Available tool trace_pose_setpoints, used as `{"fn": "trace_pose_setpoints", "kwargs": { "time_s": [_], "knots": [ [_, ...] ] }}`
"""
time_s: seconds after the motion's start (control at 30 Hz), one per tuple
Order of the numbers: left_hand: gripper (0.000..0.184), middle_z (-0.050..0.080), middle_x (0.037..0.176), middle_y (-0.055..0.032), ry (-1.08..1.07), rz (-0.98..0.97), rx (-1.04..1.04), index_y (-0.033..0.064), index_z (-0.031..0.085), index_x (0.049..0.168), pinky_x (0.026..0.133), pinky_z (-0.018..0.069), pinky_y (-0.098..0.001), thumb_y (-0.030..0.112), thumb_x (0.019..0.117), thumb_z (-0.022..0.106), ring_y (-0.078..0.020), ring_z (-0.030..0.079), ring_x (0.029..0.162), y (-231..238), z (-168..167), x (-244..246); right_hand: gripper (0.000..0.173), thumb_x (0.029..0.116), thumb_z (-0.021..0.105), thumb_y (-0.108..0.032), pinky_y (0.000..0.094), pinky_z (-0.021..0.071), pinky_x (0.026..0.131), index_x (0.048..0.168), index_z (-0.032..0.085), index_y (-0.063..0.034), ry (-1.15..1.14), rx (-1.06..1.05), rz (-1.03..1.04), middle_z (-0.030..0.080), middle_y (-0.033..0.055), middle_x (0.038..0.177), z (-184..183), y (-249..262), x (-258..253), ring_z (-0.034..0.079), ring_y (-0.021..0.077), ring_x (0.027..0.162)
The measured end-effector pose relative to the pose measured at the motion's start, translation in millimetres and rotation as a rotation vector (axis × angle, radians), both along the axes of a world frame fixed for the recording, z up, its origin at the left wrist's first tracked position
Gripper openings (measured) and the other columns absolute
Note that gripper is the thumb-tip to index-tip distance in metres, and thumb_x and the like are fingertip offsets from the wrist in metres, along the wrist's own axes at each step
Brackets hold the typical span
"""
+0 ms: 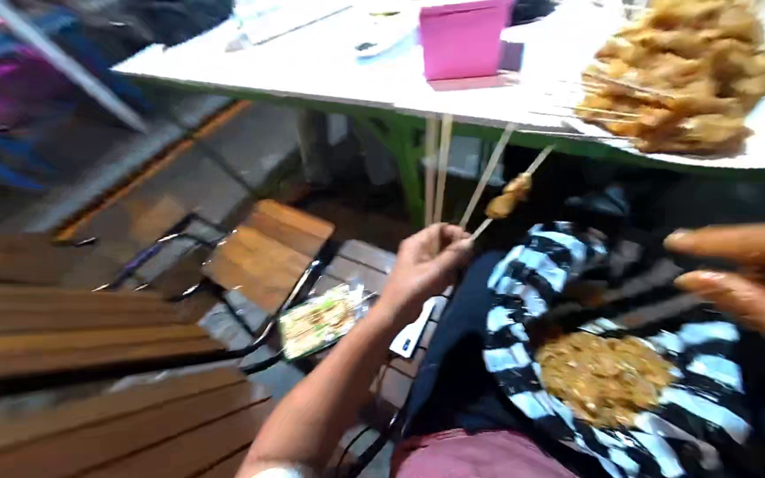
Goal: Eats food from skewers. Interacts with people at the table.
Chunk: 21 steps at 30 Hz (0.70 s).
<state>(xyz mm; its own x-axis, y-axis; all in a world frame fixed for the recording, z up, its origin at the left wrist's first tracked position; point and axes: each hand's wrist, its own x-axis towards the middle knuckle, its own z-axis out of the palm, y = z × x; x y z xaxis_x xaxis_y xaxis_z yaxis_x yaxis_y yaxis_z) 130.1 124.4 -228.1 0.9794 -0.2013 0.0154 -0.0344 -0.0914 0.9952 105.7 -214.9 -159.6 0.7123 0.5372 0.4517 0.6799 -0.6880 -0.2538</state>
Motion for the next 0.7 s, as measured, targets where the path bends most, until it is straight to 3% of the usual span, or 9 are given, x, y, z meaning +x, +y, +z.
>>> {"fn": "trace_pose_setpoints", "kwargs": {
  "time_s": [0.07,0.2,0.27,0.47,0.6,0.7],
  "knots": [
    [0.009,0.058,0.073,0.0025,0.021,0.000,-0.084,0.0141,0.063,0.109,0.039,0.0330,-0.0147,0.014,0.1033,0.056,-0.0010,0.040,0.045,-5.1,-2.5,1.5,0.037,0.1020,0.055,-0.037,0.0346,0.0535,0.058,0.112,0.078,-0.0099,0.148,-0.017,-0.081,0.069,0.0064,0.084,-33.3,-21.4,-11.6,0.063,0.0145,0.066],
    [0.011,0.058,0.072,0.0033,0.041,-0.093,-0.193,0.0152,0.064,0.103,0.038,0.0324,-0.0121,0.010,0.1018,0.055,0.0010,0.039,0.044,-21.2,-9.9,-5.1,0.032,0.0985,0.055,-0.029,0.0469,0.0585,0.071,0.107,0.077,-0.0067,0.390,-0.014,-0.144,0.073,0.0125,0.094,-99.6,-30.8,-33.3,0.069,0.0252,0.076],
    [0.009,0.059,0.074,0.0023,0.058,-0.131,-0.185,0.0145,0.064,0.102,0.040,0.0350,-0.0130,0.010,0.1013,0.057,0.0000,0.041,0.046,-25.9,-11.8,-7.8,0.027,0.0960,0.059,-0.025,0.0464,0.0586,0.074,0.105,0.078,-0.0075,0.453,0.015,-0.145,0.073,0.0115,0.095,-115.4,-24.7,-33.4,0.070,0.0248,0.080],
    [0.009,0.059,0.074,0.0018,0.061,-0.142,-0.163,0.0139,0.065,0.100,0.043,0.0384,-0.0129,0.007,0.0980,0.060,-0.0003,0.045,0.049,-23.0,-18.6,-21.2,0.017,0.0978,0.064,-0.011,0.0554,0.0523,0.094,0.107,0.076,-0.0040,0.768,-0.126,-0.114,0.072,0.0156,0.105,-116.5,8.5,-3.9,0.068,0.0321,0.101],
    [0.009,0.061,0.071,0.0029,0.105,-0.114,-0.150,0.0114,0.065,0.097,0.043,0.0368,-0.0134,0.004,0.0954,0.061,0.0008,0.045,0.048,-18.1,-22.3,-20.6,0.020,0.0990,0.064,-0.016,0.0622,0.0484,0.096,0.111,0.074,-0.0038,0.892,-0.319,-0.166,0.072,0.0196,0.109,-121.4,23.0,26.5,0.066,0.0397,0.108],
    [0.005,0.063,0.083,0.0052,0.042,-0.150,-0.097,0.0053,0.063,0.101,0.053,0.0430,-0.0143,0.005,0.0973,0.060,0.0026,0.052,0.061,-26.1,-29.7,-17.0,0.029,0.0963,0.068,-0.022,0.0695,0.0474,0.092,0.110,0.070,0.0044,0.913,-0.412,-0.266,0.067,0.0305,0.110,-125.8,28.4,28.7,0.062,0.0511,0.110]
  ]
}}
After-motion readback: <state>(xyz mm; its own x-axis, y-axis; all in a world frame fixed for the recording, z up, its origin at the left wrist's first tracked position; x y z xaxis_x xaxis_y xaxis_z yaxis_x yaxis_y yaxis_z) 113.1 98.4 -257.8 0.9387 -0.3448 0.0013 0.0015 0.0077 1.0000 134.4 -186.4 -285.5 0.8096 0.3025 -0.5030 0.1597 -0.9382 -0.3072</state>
